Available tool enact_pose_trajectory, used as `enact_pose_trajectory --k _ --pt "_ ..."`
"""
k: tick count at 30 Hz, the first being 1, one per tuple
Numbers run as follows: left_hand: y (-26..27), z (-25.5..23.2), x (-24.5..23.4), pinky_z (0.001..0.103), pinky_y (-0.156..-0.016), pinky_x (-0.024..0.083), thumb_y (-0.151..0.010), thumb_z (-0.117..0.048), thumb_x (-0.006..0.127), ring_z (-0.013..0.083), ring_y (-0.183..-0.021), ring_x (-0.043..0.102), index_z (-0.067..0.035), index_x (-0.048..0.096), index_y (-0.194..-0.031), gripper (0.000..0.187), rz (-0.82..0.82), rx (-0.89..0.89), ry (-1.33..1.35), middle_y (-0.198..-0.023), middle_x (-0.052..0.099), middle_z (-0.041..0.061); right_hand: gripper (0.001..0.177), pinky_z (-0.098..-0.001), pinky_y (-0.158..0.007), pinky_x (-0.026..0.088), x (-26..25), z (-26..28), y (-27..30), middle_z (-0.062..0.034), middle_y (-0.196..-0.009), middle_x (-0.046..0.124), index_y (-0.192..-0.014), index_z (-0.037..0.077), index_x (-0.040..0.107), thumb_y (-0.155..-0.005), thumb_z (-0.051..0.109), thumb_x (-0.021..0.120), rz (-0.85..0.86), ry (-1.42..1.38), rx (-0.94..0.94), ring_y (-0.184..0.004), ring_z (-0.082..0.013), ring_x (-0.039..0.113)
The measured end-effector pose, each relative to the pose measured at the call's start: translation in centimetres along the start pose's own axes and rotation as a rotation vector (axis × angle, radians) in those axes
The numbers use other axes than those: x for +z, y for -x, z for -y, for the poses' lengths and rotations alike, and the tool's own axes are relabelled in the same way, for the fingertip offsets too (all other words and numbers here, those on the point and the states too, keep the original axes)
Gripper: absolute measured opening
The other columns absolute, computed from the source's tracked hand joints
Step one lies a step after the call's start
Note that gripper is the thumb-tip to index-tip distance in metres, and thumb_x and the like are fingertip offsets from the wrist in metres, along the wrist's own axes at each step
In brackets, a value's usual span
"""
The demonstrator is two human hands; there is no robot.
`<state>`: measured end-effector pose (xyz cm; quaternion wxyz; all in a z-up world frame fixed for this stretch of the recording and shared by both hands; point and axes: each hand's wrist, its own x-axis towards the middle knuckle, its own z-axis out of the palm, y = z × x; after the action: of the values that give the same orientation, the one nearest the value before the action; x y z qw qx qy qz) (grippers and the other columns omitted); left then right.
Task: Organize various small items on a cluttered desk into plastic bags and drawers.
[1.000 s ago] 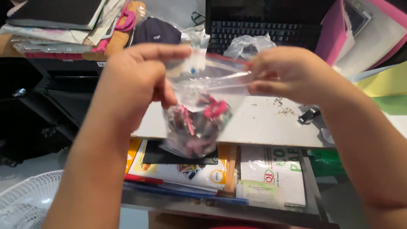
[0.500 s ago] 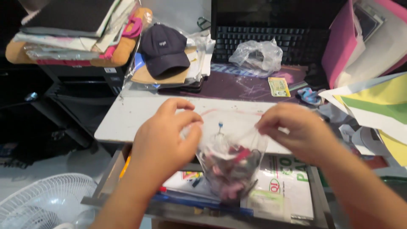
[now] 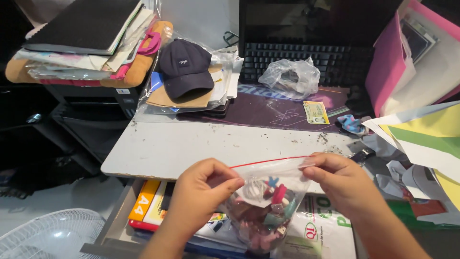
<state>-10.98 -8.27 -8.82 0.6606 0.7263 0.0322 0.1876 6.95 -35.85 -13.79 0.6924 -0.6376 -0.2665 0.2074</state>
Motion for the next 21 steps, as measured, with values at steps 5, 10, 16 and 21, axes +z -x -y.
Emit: enact_pose_trajectory --k 5,10,16,21 --pt "0.1 -0.6 0.2 0.023 -0.072 0.054 -0.073 -0.011 0.081 0.0056 -0.081 0.068 -0.012 0.073 -0.117 0.045 -0.058 -0.169 0.165 -0.088 0.073 0.003 0.011 -0.0382 -0.089 0.055 2.0 0.5 0.6 -0.0164 -0.102 0.073 -0.097 -0.006 0.070 -0.091 0.003 0.069 -0.013 -0.255 -0.125 -0.094 -0.0239 0.069" --pt "0.3 -0.7 -0.7 0.025 -0.065 0.050 -0.083 -0.020 0.084 0.0108 -0.075 0.063 -0.007 0.083 -0.117 0.037 0.035 -0.230 -0.189 -0.089 0.071 0.005 0.009 -0.0379 -0.088 0.052 2.5 0.1 0.9 -0.0174 -0.102 0.070 -0.097 -0.007 0.069 -0.094 0.001 0.066 -0.009 -0.261 -0.184 -0.094 -0.0241 0.065" --pt "0.2 -1.9 -0.2 0.025 -0.067 0.050 -0.081 -0.023 0.081 0.0087 -0.076 0.064 -0.006 0.082 -0.103 0.028 0.047 -0.380 -0.089 -0.084 0.074 0.002 0.005 -0.0366 -0.091 0.049 2.5 -0.4 1.1 -0.0147 -0.103 0.064 -0.098 -0.006 0.066 -0.095 -0.004 0.063 -0.040 -0.284 -0.273 -0.099 -0.0222 0.062" --pt "1.1 -1.7 0.6 0.027 -0.070 0.053 -0.083 -0.023 0.079 0.0126 -0.076 0.069 -0.004 0.081 -0.092 0.021 -0.046 0.002 -0.363 -0.083 0.071 0.003 0.007 -0.0358 -0.095 0.049 2.9 0.5 1.1 -0.0140 -0.107 0.065 -0.102 -0.006 0.066 -0.096 -0.002 0.063 0.006 -0.294 -0.304 -0.103 -0.0207 0.062"
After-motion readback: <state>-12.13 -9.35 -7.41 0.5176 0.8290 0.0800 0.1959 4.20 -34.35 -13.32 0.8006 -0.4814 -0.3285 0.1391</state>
